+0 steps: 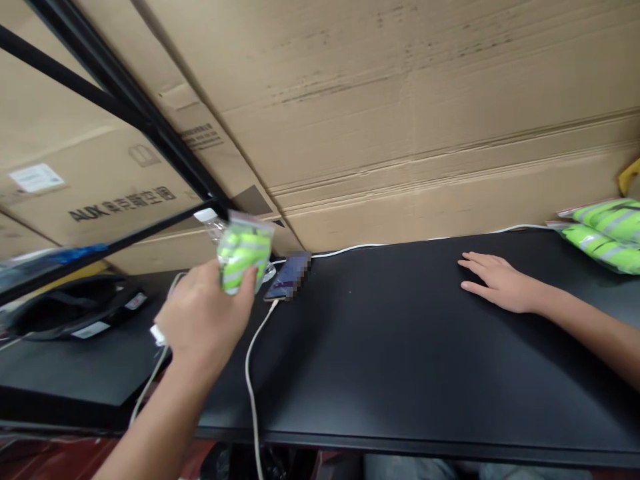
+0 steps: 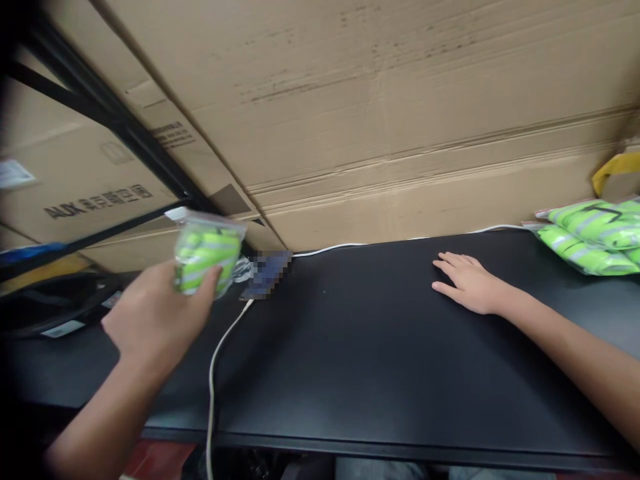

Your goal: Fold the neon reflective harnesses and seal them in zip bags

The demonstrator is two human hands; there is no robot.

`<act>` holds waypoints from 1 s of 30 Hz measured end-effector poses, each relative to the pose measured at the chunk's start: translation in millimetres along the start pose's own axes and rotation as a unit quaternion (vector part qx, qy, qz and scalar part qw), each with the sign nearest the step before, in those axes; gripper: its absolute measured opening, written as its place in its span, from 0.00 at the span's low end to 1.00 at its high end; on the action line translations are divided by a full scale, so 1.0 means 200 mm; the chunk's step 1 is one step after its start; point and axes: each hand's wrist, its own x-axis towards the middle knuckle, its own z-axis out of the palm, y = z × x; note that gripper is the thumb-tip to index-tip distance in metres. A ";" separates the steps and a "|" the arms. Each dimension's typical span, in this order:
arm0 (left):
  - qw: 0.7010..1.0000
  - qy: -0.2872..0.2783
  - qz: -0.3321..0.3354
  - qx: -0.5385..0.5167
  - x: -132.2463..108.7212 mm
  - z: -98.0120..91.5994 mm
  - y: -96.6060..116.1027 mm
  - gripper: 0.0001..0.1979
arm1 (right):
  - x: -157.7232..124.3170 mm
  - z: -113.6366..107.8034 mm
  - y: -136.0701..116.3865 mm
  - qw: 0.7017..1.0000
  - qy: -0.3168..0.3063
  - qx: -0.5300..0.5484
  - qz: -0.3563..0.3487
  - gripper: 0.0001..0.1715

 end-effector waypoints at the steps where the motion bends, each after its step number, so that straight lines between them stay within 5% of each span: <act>1: 0.994 0.025 -0.036 -0.096 0.01 0.00 0.07 0.17 | 0.00 0.00 0.00 1.000 0.004 0.004 0.000 0.43; 2: 0.972 0.010 -0.062 -0.226 0.00 0.01 0.16 0.18 | 0.00 0.00 0.00 1.000 0.008 0.010 -0.001 0.43; 3: 0.912 -0.032 -0.108 -0.395 -0.02 0.03 0.25 0.17 | 0.00 0.00 0.00 1.000 0.014 0.019 -0.002 0.42; 4: 0.808 -0.110 -0.171 -0.553 -0.05 0.07 0.36 0.18 | 0.00 -0.01 -0.01 0.999 0.020 0.034 -0.004 0.41; 5: 0.760 -0.161 -0.192 -0.600 -0.09 0.12 0.47 0.19 | 0.00 -0.01 -0.03 0.998 0.027 0.054 -0.008 0.39; 9: 0.644 -0.288 -0.241 -0.667 -0.30 0.37 0.90 0.20 | -0.02 -0.04 -0.15 0.984 0.063 0.159 -0.057 0.44; 12: 0.586 -0.326 -0.266 -0.693 -0.40 0.50 1.12 0.18 | -0.02 -0.05 -0.24 0.977 0.137 0.124 -0.105 0.50; 16: 0.520 -0.372 -0.244 -0.729 -0.41 0.56 1.22 0.16 | 0.00 -0.06 -0.23 0.972 0.199 0.023 -0.126 0.18; 20: 0.504 -0.405 -0.197 -0.737 -0.42 0.55 1.18 0.26 | 0.01 -0.08 -0.16 0.967 0.200 0.057 -0.147 0.14; 25: 0.580 -0.338 -0.125 -0.731 -0.44 0.54 1.16 0.34 | -0.02 -0.10 -0.22 0.957 0.175 0.119 -0.200 0.11; 27: 0.599 -0.315 -0.067 -0.734 -0.42 0.54 1.15 0.30 | -0.03 -0.11 -0.24 0.947 0.208 0.108 -0.218 0.09; 30: 0.634 -0.297 -0.020 -0.714 -0.37 0.57 1.11 0.14 | -0.04 -0.15 -0.22 0.919 0.339 0.064 -0.192 0.13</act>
